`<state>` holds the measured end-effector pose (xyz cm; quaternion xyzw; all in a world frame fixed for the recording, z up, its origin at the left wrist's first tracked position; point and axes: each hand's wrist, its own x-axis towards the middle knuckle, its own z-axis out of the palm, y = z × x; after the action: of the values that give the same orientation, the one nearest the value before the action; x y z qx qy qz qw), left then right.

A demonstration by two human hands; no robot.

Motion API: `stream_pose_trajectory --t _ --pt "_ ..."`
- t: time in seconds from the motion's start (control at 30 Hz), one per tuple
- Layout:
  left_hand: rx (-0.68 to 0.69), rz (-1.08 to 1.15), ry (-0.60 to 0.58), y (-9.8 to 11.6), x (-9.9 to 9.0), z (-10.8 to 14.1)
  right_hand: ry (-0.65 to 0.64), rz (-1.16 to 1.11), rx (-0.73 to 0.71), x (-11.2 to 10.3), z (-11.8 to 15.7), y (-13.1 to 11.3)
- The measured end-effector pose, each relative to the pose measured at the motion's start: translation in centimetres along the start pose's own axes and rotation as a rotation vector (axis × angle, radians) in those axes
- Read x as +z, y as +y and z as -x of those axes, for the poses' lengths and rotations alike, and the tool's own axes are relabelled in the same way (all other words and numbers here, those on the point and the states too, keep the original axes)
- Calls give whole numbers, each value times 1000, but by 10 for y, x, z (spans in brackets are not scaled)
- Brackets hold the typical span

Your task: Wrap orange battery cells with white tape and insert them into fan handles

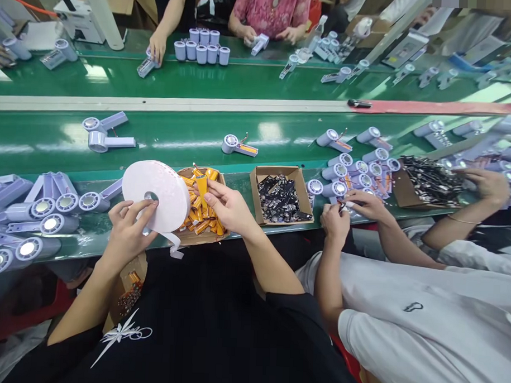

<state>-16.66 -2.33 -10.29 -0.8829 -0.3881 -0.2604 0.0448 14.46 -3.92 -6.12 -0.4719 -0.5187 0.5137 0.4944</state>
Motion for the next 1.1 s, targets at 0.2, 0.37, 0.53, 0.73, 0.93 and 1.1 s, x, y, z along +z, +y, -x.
stream_pose_trajectory --t 0.2,0.37,0.53,0.73,0.93,1.1 --pt "37 -10 -46 1 -2 -1 -45 392 -76 2 3 -13" --pt "22 6 -53 -5 -12 -4 -160 620 -15 -7 -5 -29" --pt "21 -48 -47 2 -19 -13 -126 279 -9 -4 -18 -24" --pt "-26 -8 55 44 7 7 473 -357 -142 27 -19 10" --pt "100 161 -328 52 3 -1 731 -396 -276 -43 -35 2" --pt "58 352 -447 -17 -4 -47 560 -410 -222 -53 -13 15"
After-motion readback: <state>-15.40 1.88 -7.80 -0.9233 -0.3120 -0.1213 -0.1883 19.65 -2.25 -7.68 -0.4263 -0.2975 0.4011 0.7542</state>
